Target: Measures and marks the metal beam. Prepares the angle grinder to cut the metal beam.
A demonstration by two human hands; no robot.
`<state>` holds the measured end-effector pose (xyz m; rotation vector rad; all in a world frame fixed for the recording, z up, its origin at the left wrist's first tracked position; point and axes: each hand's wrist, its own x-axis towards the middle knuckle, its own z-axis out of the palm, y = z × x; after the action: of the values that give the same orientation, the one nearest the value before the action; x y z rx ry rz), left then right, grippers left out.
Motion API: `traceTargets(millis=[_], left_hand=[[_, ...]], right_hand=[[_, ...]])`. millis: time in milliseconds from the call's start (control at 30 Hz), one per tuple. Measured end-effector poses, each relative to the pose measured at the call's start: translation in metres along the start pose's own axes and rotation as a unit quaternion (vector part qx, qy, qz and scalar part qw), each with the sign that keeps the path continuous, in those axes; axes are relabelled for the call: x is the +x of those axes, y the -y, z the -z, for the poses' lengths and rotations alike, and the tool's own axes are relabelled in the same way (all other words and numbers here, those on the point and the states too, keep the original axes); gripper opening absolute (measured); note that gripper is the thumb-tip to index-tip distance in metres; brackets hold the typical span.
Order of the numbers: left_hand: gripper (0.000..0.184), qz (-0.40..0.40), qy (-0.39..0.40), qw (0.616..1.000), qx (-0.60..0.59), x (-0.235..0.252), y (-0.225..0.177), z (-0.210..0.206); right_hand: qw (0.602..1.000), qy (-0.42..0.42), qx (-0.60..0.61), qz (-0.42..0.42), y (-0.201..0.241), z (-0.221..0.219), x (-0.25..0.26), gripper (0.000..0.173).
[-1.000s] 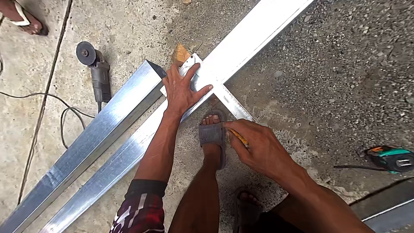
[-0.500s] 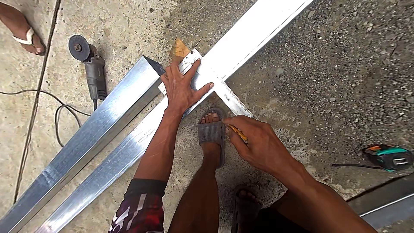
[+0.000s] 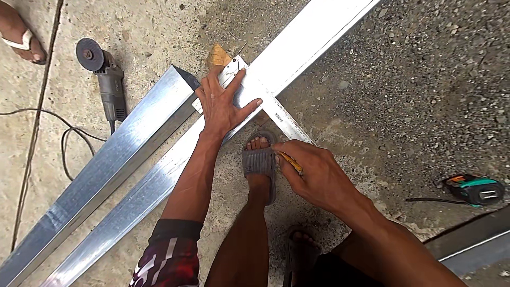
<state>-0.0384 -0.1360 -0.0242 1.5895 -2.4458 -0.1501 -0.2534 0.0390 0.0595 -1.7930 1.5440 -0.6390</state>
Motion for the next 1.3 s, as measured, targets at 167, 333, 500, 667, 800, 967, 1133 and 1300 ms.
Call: traceTargets(millis=[167, 333, 500, 667, 800, 967, 1133, 1300], left_hand=[[0.089, -0.004, -0.001, 1.0, -0.003, 0.001, 0.0, 0.0], [0.089, -0.004, 0.0, 1.0, -0.002, 0.002, -0.001, -0.001], [0.088, -0.007, 0.003, 1.0, -0.006, 0.001, -0.001, 0.001], [0.091, -0.013, 0.009, 1.0, -0.004, 0.0, 0.001, 0.002], [0.105, -0.02, 0.019, 1.0, 0.008, -0.002, 0.0, 0.004], [0.12, -0.027, 0.043, 0.998, 0.037, -0.005, -0.003, 0.007], [0.108, -0.022, 0.057, 0.997, 0.039, -0.003, -0.005, 0.007], [0.102, -0.003, 0.054, 0.998, 0.043, -0.002, -0.011, 0.009]], right_hand=[[1.0, 0.002, 0.001, 0.0, 0.0, 0.001, 0.0, 0.033], [1.0, -0.003, -0.002, -0.002, 0.0, 0.001, 0.0, 0.033], [1.0, -0.003, 0.002, -0.005, -0.001, 0.004, -0.001, 0.032], [1.0, -0.006, 0.004, 0.002, 0.001, 0.005, -0.001, 0.032], [1.0, -0.01, 0.009, 0.011, 0.0, 0.005, -0.001, 0.031], [1.0, -0.009, 0.016, 0.009, 0.0, 0.005, 0.0, 0.031], [0.998, -0.034, 0.055, -0.008, -0.013, 0.006, 0.011, 0.028], [0.985, -0.111, 0.124, -0.051, -0.028, 0.006, 0.052, 0.024]])
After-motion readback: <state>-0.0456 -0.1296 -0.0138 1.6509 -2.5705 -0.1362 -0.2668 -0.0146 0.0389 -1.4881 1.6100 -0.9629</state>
